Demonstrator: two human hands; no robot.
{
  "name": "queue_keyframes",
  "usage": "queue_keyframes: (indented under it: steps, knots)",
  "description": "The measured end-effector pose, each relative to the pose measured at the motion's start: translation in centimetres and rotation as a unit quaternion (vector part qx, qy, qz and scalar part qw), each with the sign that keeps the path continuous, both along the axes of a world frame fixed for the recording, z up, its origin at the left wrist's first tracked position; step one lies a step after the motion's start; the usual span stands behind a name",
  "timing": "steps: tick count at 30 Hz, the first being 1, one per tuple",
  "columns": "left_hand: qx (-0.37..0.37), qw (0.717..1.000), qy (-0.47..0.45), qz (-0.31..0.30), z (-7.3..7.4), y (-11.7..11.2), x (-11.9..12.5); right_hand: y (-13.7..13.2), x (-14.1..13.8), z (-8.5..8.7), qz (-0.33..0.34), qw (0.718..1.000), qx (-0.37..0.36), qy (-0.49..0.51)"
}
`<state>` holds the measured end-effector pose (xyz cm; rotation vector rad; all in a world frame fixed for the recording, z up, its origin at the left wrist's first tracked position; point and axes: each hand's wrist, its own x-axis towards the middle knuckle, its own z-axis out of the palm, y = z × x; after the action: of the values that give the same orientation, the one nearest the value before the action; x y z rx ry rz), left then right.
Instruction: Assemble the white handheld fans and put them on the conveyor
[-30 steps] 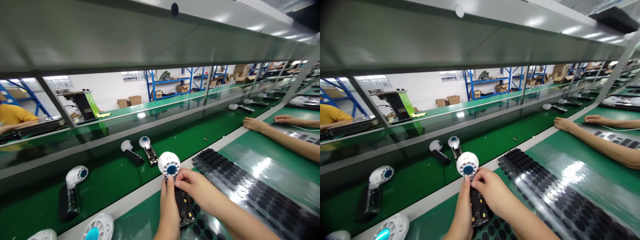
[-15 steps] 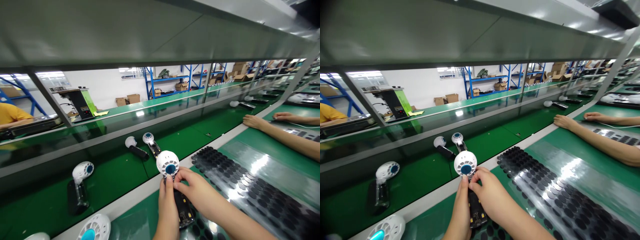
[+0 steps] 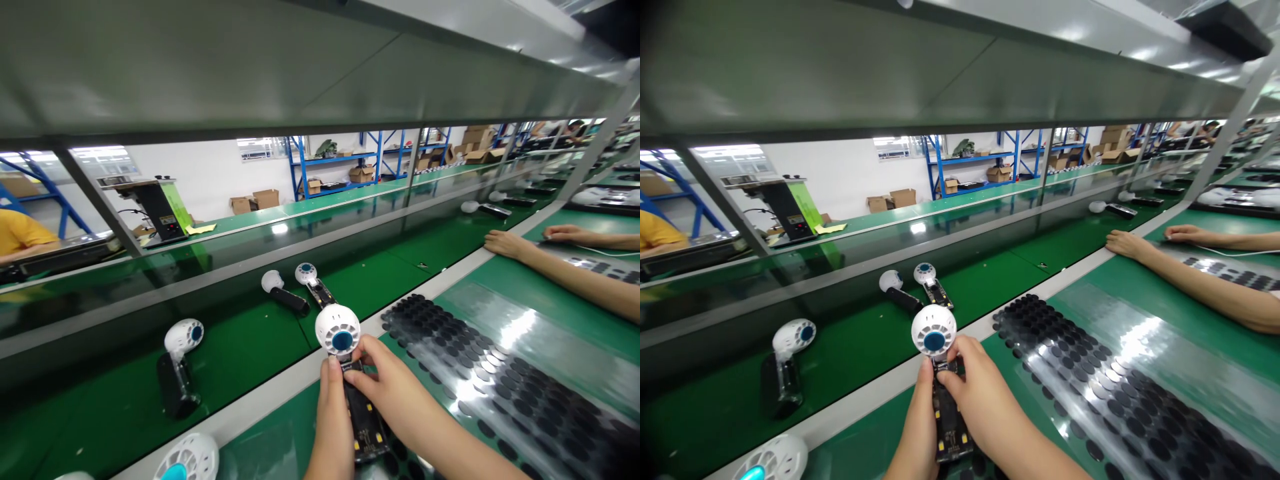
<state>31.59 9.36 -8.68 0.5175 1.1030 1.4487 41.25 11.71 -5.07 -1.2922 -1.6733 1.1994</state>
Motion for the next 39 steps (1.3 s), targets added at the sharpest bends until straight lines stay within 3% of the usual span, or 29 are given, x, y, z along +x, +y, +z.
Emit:
queue_keyframes:
  steps: [6,13,18,22,27,33,39]
  knots:
    - [0.029,0.997,0.011,-0.074,0.7,-0.1,-0.2,0.7,0.4,-0.5,0.016,0.993,-0.080,0.084]
    - [0.008,0.990,0.046,-0.136,-0.2,0.1,0.0,0.5,1.2,-0.9,0.026,0.974,-0.099,0.202]
    - [0.010,0.988,0.086,-0.124,-0.4,0.0,-0.1,0.0,1.5,-0.9,0.033,0.961,-0.117,0.249]
    - [0.039,0.990,0.013,-0.138,0.3,-0.3,0.0,0.3,1.2,-1.3,0.014,0.951,-0.118,0.287]
    - [0.056,0.991,-0.055,-0.111,1.4,-0.7,0.2,0.1,0.6,-1.8,-0.002,0.935,-0.113,0.336]
    - [0.046,0.993,-0.064,-0.089,2.3,-1.0,0.4,-1.2,0.3,-1.4,-0.007,0.928,-0.103,0.359]
    - [0.037,0.991,-0.068,-0.105,1.5,-1.2,0.4,-1.5,0.7,-1.5,-0.001,0.913,-0.091,0.399]
